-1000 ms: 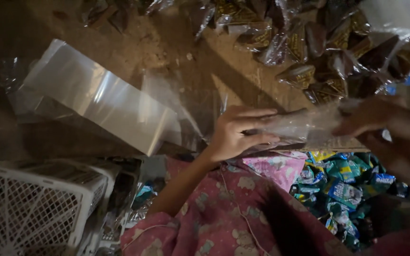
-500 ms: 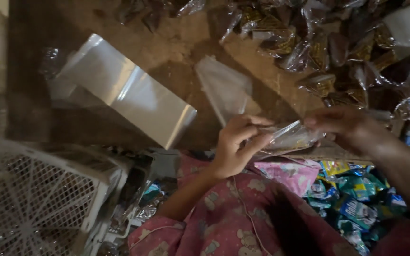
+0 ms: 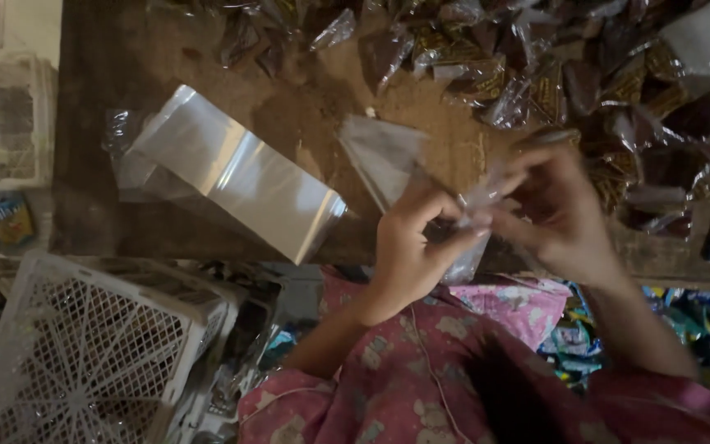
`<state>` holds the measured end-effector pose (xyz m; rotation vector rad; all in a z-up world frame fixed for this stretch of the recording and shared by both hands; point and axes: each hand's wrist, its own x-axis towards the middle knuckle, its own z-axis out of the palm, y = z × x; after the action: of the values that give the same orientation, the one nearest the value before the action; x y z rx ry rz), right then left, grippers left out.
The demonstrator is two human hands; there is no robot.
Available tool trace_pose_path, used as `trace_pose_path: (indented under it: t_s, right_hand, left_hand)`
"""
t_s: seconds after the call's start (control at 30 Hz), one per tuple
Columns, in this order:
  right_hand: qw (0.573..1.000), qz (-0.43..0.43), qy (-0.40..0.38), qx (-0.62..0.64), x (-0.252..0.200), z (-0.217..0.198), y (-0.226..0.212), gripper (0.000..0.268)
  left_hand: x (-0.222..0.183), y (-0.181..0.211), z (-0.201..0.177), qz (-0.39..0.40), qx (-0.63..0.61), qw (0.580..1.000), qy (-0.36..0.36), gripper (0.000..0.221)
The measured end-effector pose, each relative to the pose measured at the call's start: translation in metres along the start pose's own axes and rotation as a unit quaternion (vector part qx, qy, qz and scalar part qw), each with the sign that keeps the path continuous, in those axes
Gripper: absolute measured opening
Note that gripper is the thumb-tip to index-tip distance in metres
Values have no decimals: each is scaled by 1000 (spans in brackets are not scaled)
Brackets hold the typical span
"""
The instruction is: Packaging small triangular snack packets into larger plastic bags and sealing them with a stapler.
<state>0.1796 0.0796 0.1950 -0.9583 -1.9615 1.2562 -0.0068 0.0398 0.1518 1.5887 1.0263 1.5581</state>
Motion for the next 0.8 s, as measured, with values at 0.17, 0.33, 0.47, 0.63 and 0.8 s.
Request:
trace_pose_path:
  t_s: [0.17, 0.33, 0.47, 0.63, 0.8]
  right_hand:
    - [988, 25, 147, 47, -22, 9, 7, 11]
    - [987, -41, -2, -154, -20, 7, 1, 45]
    - [991, -104, 9, -89, -27, 9, -6, 19]
    - [988, -108, 39, -105, -28, 14, -3, 23]
    - [989, -51, 52, -130, -23, 26, 10, 15]
  left_hand:
    - [-9, 13, -5, -61, -9, 998, -26, 10]
    - [-20, 19, -4, -51, 3, 998, -20, 8]
    - [-24, 37, -4, -64, 27, 997, 20, 31]
    - [-37, 18, 0, -20, 88, 996, -22, 12]
    - [-30, 23, 10, -34, 183, 982, 25, 26]
